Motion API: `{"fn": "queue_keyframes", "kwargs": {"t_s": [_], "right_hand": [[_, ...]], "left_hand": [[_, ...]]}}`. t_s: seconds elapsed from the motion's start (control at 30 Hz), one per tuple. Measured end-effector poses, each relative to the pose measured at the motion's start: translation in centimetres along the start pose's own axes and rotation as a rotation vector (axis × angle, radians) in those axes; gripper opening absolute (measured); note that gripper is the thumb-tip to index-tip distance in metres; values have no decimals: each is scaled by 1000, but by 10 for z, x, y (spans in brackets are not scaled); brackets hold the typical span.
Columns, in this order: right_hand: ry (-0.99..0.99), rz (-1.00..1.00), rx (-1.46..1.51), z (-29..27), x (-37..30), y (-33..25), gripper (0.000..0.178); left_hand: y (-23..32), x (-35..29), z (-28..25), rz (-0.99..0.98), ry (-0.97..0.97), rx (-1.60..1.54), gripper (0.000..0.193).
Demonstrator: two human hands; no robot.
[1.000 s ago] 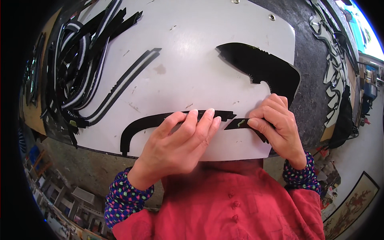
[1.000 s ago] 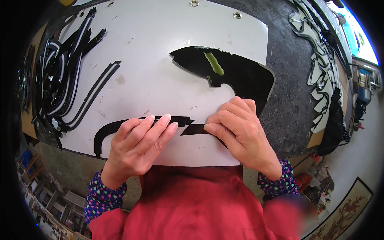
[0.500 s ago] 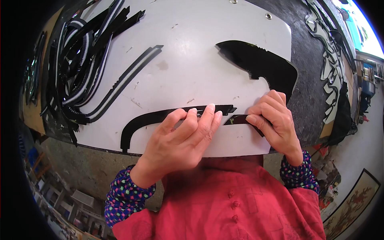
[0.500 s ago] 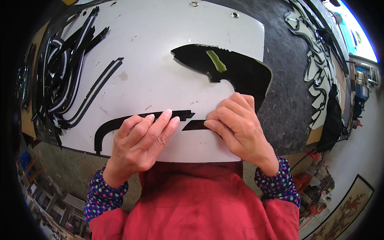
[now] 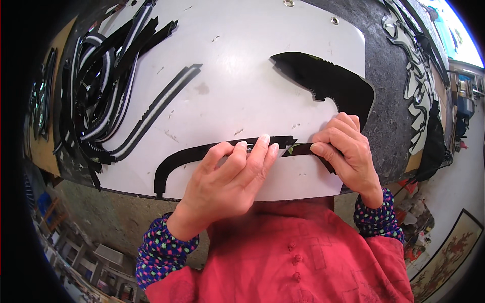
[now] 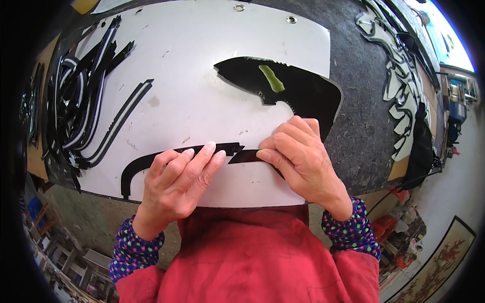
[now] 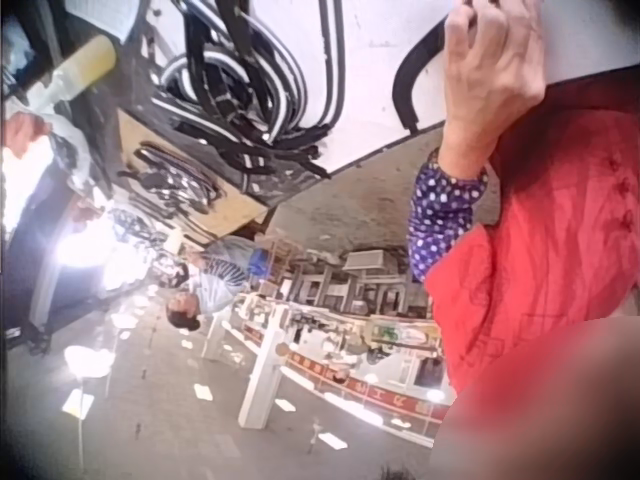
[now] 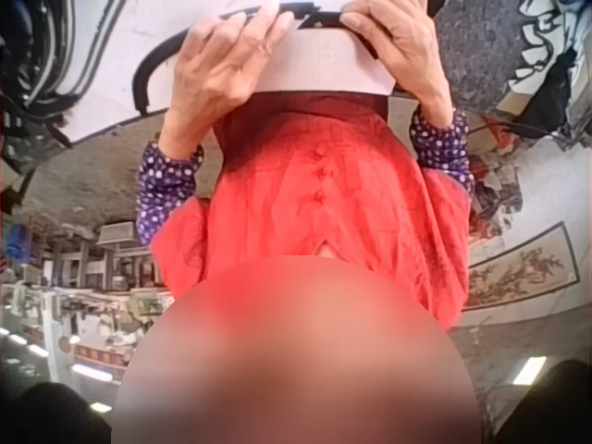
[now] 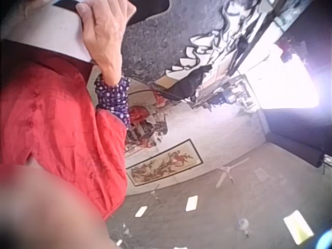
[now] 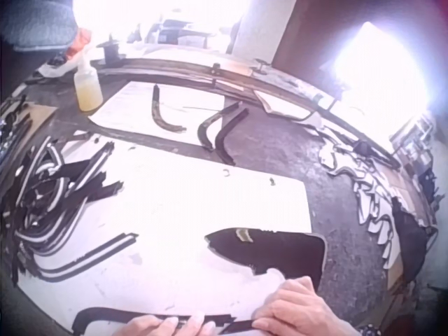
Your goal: Apply glue to shoe straps and precisely attach them to the shoe upper component on a workbench.
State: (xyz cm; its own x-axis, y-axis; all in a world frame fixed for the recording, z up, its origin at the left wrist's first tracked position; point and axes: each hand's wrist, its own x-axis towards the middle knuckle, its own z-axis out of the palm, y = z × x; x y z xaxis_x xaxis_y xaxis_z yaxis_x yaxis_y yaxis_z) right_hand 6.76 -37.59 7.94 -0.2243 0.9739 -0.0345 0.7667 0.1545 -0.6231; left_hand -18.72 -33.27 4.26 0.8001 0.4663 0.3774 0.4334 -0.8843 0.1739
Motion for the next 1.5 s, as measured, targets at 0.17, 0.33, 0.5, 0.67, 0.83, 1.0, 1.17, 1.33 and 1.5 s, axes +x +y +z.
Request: {"fn": "queue_keyframes", "kwargs": {"t_s": [0.17,0.33,0.5,0.67,0.83,1.0,1.17,1.33,1.5], "right_hand": [[11,-9,8,0,0,2,8],[13,-20,-4,0,1,3,10],[0,-25,7,-1,1,3,12],[-10,-1,37,-2,2,3,11],[5,31,23,0,3,1,11],[18,54,20,1,4,-1,10],[-1,74,28,0,5,-1,14],[-21,96,26,-2,7,-1,14],[-20,102,26,-1,8,-3,15]], "left_hand": [[0,1,0,-10,-1,-3,33],[0,2,0,-22,15,-25,35],[-1,3,-1,-40,13,-62,36],[-4,3,0,-13,24,-59,31],[-5,3,-1,-1,15,-48,32],[-5,3,-1,13,12,-38,32],[-5,3,-1,19,10,-25,32],[-2,4,-2,-8,-7,-36,34],[-1,4,-2,-23,-18,-37,36]]}}
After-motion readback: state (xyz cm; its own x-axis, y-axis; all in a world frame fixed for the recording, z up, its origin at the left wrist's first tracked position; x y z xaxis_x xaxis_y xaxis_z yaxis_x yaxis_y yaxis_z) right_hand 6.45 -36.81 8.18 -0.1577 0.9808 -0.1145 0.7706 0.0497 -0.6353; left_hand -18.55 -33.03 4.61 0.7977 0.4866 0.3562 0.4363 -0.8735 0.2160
